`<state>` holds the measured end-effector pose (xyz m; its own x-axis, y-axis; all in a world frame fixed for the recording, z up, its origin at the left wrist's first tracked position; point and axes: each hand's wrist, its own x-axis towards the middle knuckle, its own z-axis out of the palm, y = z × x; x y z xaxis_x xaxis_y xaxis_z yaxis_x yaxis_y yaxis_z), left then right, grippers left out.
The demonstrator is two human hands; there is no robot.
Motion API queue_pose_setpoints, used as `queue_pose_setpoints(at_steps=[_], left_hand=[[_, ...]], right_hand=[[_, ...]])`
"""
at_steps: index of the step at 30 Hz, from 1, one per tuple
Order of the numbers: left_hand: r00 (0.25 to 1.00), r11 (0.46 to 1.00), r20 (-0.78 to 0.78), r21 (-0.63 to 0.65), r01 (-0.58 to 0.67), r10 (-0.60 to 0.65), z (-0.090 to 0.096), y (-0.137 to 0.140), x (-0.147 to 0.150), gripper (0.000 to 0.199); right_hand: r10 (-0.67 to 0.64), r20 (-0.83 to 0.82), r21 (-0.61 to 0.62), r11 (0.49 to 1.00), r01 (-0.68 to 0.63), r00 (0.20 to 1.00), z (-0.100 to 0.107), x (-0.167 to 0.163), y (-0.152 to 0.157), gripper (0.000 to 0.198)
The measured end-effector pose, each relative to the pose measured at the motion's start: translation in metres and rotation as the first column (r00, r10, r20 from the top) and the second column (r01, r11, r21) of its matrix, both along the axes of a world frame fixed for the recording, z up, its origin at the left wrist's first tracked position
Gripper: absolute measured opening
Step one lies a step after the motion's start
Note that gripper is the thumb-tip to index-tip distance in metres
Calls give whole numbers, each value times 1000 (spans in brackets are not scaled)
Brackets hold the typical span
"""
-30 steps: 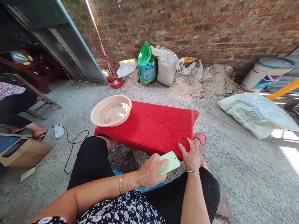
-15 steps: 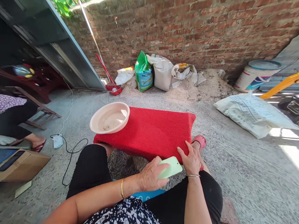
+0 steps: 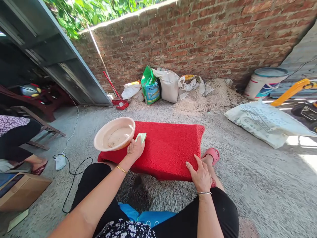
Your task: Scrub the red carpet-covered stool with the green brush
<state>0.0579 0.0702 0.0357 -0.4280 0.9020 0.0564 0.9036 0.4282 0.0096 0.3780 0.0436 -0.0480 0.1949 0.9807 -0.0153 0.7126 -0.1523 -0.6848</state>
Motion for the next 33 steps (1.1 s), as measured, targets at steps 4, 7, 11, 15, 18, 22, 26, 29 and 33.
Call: queue_pose_setpoints(at_steps=[4, 7, 11, 15, 18, 22, 26, 29, 33], left_hand=[[1000, 999, -5, -53, 3, -3, -10, 13, 48, 50], [970, 970, -29, -27, 241, -242, -20, 6, 105, 51], [824, 823, 0, 49, 567, -567, -23, -10, 157, 51], [889, 887, -1, 56, 457, -458, -11, -4, 124, 50], [974, 974, -32, 30, 226, -225, -2, 11, 63, 48], [1000, 1000, -21, -28, 0, 0, 1, 27, 21, 45], [988, 989, 72, -53, 138, -134, -9, 23, 76, 44], [876, 887, 165, -14, 462, -454, -13, 8, 141, 48], [789, 825, 267, 50, 563, -554, -2, 1, 164, 50]], right_hand=[[-4, -9, 15, 1000, 4, 1000, 0, 0, -1, 74], [-21, -20, -31, 999, 20, 1000, 1, 1, -1, 73], [-37, -19, -71, 997, 36, 999, 3, 1, 0, 74], [-32, -15, -69, 997, 31, 999, 4, 1, 0, 72], [-30, -5, -34, 999, 30, 1000, 4, 0, -1, 71], [-14, -7, -1, 1000, 14, 1000, 2, 0, 0, 71], [-30, -22, -23, 999, 30, 999, 1, 1, 0, 71], [-46, -24, -73, 996, 44, 999, 4, 1, -1, 73], [-58, -5, -121, 991, 57, 998, 8, 0, -1, 73]])
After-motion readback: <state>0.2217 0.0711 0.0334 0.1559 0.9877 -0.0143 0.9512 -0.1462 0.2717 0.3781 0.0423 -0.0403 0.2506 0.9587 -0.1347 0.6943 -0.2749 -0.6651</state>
